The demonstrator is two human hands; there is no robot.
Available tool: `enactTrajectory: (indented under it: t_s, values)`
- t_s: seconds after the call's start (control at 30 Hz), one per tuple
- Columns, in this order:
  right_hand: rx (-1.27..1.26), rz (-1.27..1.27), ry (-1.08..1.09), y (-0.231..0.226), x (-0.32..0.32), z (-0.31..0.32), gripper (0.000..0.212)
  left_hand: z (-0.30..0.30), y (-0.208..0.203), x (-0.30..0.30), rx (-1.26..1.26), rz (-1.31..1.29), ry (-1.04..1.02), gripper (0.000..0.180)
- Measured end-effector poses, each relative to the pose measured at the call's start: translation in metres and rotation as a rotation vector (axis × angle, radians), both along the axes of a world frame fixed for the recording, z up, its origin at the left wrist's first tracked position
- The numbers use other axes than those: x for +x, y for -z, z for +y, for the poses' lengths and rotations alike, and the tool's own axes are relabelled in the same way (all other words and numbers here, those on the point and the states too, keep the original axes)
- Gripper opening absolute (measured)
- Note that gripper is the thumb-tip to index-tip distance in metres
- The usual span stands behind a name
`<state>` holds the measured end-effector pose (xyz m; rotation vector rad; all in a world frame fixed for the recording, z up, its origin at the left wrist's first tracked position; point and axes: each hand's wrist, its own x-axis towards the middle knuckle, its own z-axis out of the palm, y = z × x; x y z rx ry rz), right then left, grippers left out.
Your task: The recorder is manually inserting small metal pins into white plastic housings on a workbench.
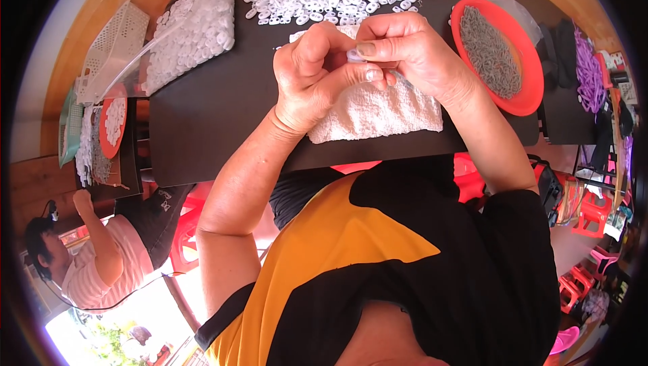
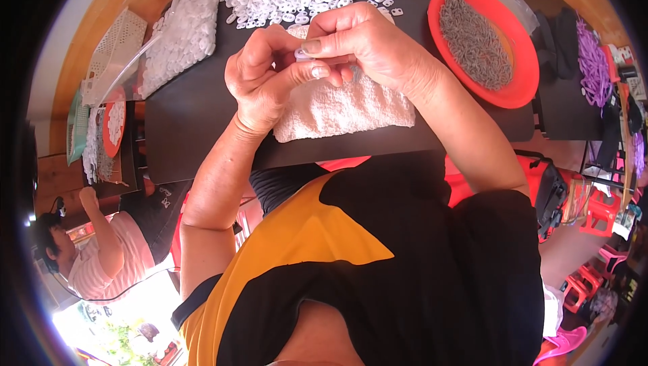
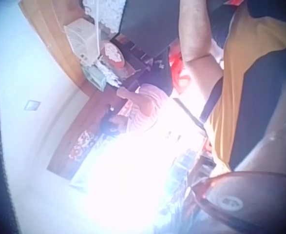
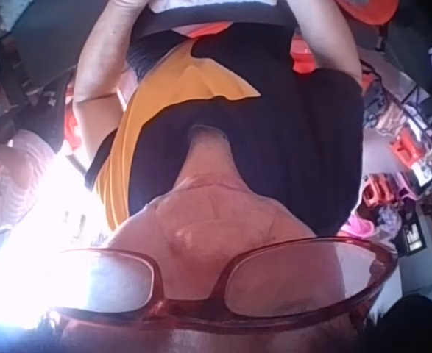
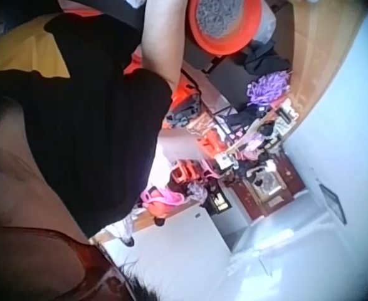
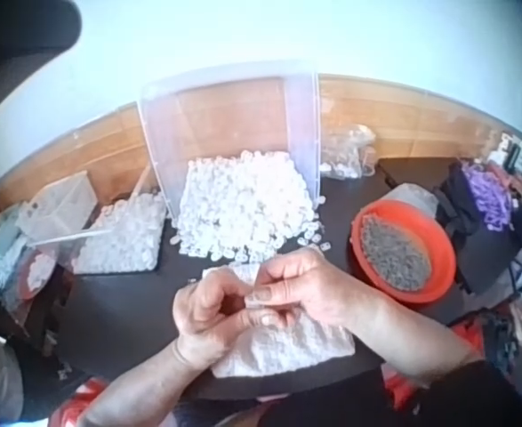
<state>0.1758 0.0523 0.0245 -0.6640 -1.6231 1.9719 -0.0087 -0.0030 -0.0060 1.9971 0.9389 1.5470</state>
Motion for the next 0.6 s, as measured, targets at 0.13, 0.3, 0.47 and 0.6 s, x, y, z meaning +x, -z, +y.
enactTrajectory:
  t_s: [0.13,0.3,0.47,0.6]
  values:
    - [-0.065,0.043,-0.013,0.003,-0.003,-0.003,0.02,0.002,-0.002,-0.003,0.033,0.016,0.06,0.024]
    - [0.027,-0.009,0.039,0.002,-0.003,0.007,0.019,0.003,-0.007,0.004,-0.08,-0.172,0.104,0.018]
    - [0.905,-0.328,0.453,0.032,0.001,0.034,0.014,-0.007,-0.036,-0.005,-0.058,-0.521,-0.272,0.019]
    - [1.236,-0.632,0.562,0.038,0.011,0.042,0.022,-0.001,-0.093,-0.045,0.268,-0.307,-0.648,0.01]
